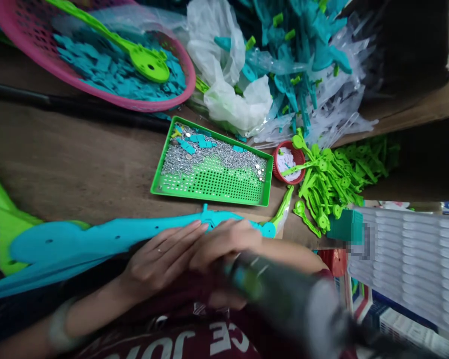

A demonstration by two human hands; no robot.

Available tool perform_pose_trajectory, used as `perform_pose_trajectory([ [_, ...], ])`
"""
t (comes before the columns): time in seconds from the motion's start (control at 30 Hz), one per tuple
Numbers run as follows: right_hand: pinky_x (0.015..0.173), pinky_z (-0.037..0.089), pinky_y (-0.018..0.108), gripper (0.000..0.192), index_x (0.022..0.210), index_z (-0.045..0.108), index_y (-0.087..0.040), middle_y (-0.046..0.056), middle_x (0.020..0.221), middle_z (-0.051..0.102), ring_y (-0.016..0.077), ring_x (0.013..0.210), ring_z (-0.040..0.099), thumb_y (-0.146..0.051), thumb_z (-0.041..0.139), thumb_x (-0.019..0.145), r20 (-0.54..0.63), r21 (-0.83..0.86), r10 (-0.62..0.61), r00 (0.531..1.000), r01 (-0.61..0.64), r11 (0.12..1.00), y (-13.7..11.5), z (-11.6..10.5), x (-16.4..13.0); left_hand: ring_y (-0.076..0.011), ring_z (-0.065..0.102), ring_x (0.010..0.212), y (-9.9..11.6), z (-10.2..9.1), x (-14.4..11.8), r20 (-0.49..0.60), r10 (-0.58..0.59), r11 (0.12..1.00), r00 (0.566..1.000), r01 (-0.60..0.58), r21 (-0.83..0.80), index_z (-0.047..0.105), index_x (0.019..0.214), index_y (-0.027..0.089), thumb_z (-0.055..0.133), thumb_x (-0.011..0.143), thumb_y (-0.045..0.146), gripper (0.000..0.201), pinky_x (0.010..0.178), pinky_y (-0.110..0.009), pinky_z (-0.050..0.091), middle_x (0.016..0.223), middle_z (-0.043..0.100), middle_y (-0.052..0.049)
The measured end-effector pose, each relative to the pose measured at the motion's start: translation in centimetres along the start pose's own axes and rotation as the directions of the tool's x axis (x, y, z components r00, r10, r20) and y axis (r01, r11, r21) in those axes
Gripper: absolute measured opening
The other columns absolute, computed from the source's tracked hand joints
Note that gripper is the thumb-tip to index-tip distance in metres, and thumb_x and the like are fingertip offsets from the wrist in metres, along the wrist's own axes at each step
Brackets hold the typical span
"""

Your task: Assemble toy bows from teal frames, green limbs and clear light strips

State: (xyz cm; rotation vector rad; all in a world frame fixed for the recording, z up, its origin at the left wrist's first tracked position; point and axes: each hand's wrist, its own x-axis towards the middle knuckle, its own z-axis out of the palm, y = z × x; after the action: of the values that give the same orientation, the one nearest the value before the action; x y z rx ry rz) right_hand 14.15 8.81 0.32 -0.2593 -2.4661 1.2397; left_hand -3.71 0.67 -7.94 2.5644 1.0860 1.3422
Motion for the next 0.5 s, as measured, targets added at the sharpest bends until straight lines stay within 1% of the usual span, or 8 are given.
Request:
perform_pose_trajectory([
  [0.03, 0.053, 0.054, 0.025, 0.042, 0.082, 0.049, -0.024, -0.004, 0.060, 0.051, 0.0114, 0.053, 0.059, -0.065, 0.052, 0.093, -0.279, 0.050, 0.049, 0.959, -0.037, 0.998, 0.8, -1.0, 1.0, -0.0303, 0.066, 0.123, 0.0, 0.0, 0.1, 0.015, 0.000, 1.000, 1.000, 0.000, 0.029, 0.067, 0.117, 0.003, 0.050, 0.098, 0.007, 0.025, 0.097, -0.041, 0.054, 0.123, 0.073, -0.019],
  [0.07, 0.048, 0.051, 0.025, 0.038, 0.084, 0.048, -0.026, -0.006, 0.059, 0.046, 0.0112, 0.049, 0.056, -0.062, 0.054, 0.092, -0.504, 0.106, 0.092, 0.859, -0.044, 0.993, 1.9, -2.0, 2.0, -0.0291, 0.067, 0.121, 0.1, -0.1, 0.2, 0.027, 0.000, 0.998, 1.000, -0.002, 0.061, 0.068, 0.117, 0.005, 0.051, 0.099, 0.008, 0.025, 0.096, -0.041, 0.053, 0.124, 0.073, -0.017],
  [0.1, 0.047, 0.050, 0.026, 0.035, 0.086, 0.048, -0.027, -0.007, 0.058, 0.044, 0.0119, 0.048, 0.054, -0.060, 0.057, 0.090, -0.636, 0.142, 0.139, 0.759, -0.062, 0.988, 3.2, -2.9, 3.1, -0.0283, 0.068, 0.119, 0.1, -0.1, 0.3, 0.029, 0.003, 0.996, 1.000, -0.006, 0.090, 0.068, 0.117, 0.007, 0.051, 0.100, 0.009, 0.025, 0.094, -0.040, 0.053, 0.124, 0.073, -0.016],
  [0.13, 0.045, 0.047, 0.026, 0.033, 0.088, 0.048, -0.028, -0.008, 0.058, 0.041, 0.0115, 0.044, 0.050, -0.059, 0.061, 0.087, -0.755, 0.140, 0.131, 0.642, -0.037, 0.989, 4.5, -3.6, 4.2, -0.0276, 0.068, 0.118, 0.1, -0.1, 0.3, 0.035, 0.002, 0.994, 0.999, -0.006, 0.112, 0.069, 0.117, 0.008, 0.049, 0.101, 0.010, 0.025, 0.093, -0.040, 0.052, 0.124, 0.074, -0.014],
  [0.2, 0.042, 0.045, 0.027, 0.034, 0.096, 0.048, -0.031, -0.009, 0.058, 0.038, 0.0120, 0.042, 0.046, -0.059, 0.064, 0.083, -0.846, 0.156, 0.157, 0.510, -0.046, 0.987, 6.8, -4.5, 5.9, -0.0262, 0.068, 0.117, 0.1, -0.2, 0.3, 0.034, -0.001, 0.992, 0.999, -0.004, 0.125, 0.069, 0.117, 0.010, 0.047, 0.102, 0.011, 0.027, 0.092, -0.039, 0.051, 0.123, 0.075, -0.011],
  [0.23, 0.041, 0.044, 0.028, 0.037, 0.099, 0.048, -0.032, -0.009, 0.058, 0.038, 0.0123, 0.041, 0.044, -0.059, 0.065, 0.082, -0.866, 0.160, 0.163, 0.472, -0.047, 0.986, 7.7, -4.6, 6.4, -0.0255, 0.068, 0.117, 0.1, -0.2, 0.2, 0.036, -0.004, 0.992, 0.999, 0.000, 0.123, 0.070, 0.117, 0.011, 0.047, 0.102, 0.011, 0.027, 0.092, -0.038, 0.051, 0.123, 0.075, -0.011],
  [0.3, 0.040, 0.042, 0.028, 0.040, 0.103, 0.047, -0.034, -0.009, 0.057, 0.039, 0.0130, 0.040, 0.042, -0.059, 0.068, 0.080, -0.874, 0.179, 0.183, 0.449, -0.053, 0.982, 8.6, -4.5, 6.7, -0.0247, 0.067, 0.119, 0.1, -0.4, 0.1, 0.040, -0.006, 0.994, 0.999, 0.001, 0.113, 0.070, 0.117, 0.012, 0.046, 0.103, 0.012, 0.028, 0.094, -0.037, 0.050, 0.122, 0.075, -0.010],
  [0.5, 0.045, 0.050, 0.032, 0.049, 0.100, 0.048, -0.034, -0.008, 0.057, 0.041, 0.0151, 0.043, 0.045, -0.072, 0.066, 0.076, -0.834, 0.250, 0.300, 0.462, -0.169, 0.954, 9.4, -3.7, 5.4, -0.0250, 0.062, 0.125, 0.4, -0.8, 0.1, 0.107, -0.041, 0.995, 0.993, 0.030, 0.100, 0.069, 0.121, 0.012, 0.051, 0.102, 0.017, 0.027, 0.097, -0.037, 0.049, 0.125, 0.074, -0.010],
])
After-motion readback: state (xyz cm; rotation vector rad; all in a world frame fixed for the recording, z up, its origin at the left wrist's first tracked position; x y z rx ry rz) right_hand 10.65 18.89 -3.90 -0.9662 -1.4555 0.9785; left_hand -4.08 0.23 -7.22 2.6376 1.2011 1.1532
